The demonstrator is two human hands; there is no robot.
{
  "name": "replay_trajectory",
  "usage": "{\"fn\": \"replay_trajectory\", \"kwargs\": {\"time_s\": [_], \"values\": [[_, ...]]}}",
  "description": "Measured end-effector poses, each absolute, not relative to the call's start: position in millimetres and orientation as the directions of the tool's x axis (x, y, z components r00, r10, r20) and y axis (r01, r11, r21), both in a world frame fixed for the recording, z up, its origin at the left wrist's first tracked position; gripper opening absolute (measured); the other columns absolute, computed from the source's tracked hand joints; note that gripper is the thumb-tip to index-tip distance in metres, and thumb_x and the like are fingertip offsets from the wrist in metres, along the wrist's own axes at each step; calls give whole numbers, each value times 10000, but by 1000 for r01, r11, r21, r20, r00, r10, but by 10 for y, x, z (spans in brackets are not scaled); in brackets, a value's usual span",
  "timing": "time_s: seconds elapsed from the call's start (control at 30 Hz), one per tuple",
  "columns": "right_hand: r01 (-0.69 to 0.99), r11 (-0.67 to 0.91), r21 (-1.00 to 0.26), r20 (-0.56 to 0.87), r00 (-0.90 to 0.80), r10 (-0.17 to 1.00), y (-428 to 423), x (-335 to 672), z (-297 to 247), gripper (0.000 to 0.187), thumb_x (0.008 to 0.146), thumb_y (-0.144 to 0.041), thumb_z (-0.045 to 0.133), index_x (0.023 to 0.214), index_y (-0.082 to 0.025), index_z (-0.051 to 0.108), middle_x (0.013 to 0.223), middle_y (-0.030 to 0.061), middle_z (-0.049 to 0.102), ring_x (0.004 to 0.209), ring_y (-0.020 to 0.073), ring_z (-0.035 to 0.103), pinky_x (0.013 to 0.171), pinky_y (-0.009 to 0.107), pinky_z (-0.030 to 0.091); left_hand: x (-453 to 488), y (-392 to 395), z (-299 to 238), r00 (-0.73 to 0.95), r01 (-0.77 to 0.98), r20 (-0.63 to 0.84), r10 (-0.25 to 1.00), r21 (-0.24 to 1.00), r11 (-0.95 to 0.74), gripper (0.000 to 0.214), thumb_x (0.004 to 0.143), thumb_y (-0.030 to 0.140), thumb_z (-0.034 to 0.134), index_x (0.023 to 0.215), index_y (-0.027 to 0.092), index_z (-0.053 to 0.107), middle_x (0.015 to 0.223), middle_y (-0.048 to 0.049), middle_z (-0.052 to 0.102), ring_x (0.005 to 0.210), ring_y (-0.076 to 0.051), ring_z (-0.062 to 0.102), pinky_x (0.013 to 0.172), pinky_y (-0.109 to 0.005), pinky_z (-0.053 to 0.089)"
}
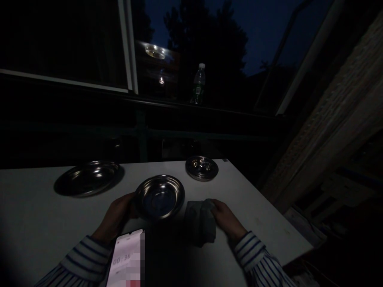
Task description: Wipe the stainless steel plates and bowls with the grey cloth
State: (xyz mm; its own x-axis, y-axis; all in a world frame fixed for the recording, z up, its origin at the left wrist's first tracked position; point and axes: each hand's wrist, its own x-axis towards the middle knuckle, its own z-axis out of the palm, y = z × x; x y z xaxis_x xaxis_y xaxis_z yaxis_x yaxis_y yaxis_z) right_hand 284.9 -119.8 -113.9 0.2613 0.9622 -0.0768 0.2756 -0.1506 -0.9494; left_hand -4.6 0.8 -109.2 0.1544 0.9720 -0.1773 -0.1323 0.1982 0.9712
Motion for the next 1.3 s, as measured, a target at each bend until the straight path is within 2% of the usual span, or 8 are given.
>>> {"fn": "replay_trajectory", "kwargs": {"time_s": [0.1,0.23,0.4,0.53,0.7,0.8,0.97,1.3], "values": [[521,-234,-821,-87,290,953,-1256,3033,-1061,418,749,-192,405,1118,-82,568,1141,128,599,1012,208,573,940,360,391,-64,39,-1127,152,-118,-193,969,970,211,230,663,371,581,695,147,623,487,21,561,450,-129,508,444,-236,385],[762,-208,-613,-51,224,973,-1336,3180,-968,447,764,-186,379,1145,-62,577,1180,137,582,1107,218,528,1000,359,334,-65,33,-1123,162,-135,-187,969,969,209,295,656,353,593,822,114,643,495,17,565,445,-122,503,446,-237,399],[862,-158,-482,72,218,973,-1191,2993,-720,430,825,-257,381,1171,-73,558,1177,140,582,1079,222,541,938,329,373,-48,47,-1122,162,-172,-206,965,957,233,392,665,336,602,977,100,626,483,35,531,463,-132,523,475,-254,426],[864,-71,-499,-24,68,997,-888,2669,-620,296,827,-268,409,892,-142,668,948,111,670,882,213,603,805,309,399,-72,80,-1143,241,-240,-230,943,927,287,479,648,336,637,1065,105,600,467,53,503,407,-100,454,426,-228,382],[771,-73,-633,-120,-5,993,-581,2482,-740,262,784,-201,421,590,-141,586,588,26,591,576,131,531,561,237,350,-108,55,-1119,279,-255,-202,939,927,275,496,655,321,657,1118,161,580,555,37,555,516,-127,544,501,-254,449],[673,-98,-733,-143,-12,990,-440,2488,-792,252,773,-186,409,581,-135,564,540,-4,542,504,94,474,505,207,329,-71,104,-1106,269,-273,-197,943,923,271,432,676,299,635,1080,150,598,576,20,565,557,-141,569,514,-263,467],[505,-159,-849,-140,76,987,-171,2538,-770,223,782,-148,381,637,-119,549,600,5,550,530,67,485,561,178,380,74,361,-1093,246,-276,-204,948,923,270,409,701,280,622,1086,147,588,631,-10,608,501,-106,545,503,-246,467],[407,-263,-875,-204,183,962,170,2511,-829,151,735,-82,423,681,-118,559,512,-21,514,388,47,395,410,167,276,210,738,-1160,213,-231,-268,940,921,315,295,706,227,587,986,134,606,592,-3,593,472,-93,541,490,-223,454]]}}
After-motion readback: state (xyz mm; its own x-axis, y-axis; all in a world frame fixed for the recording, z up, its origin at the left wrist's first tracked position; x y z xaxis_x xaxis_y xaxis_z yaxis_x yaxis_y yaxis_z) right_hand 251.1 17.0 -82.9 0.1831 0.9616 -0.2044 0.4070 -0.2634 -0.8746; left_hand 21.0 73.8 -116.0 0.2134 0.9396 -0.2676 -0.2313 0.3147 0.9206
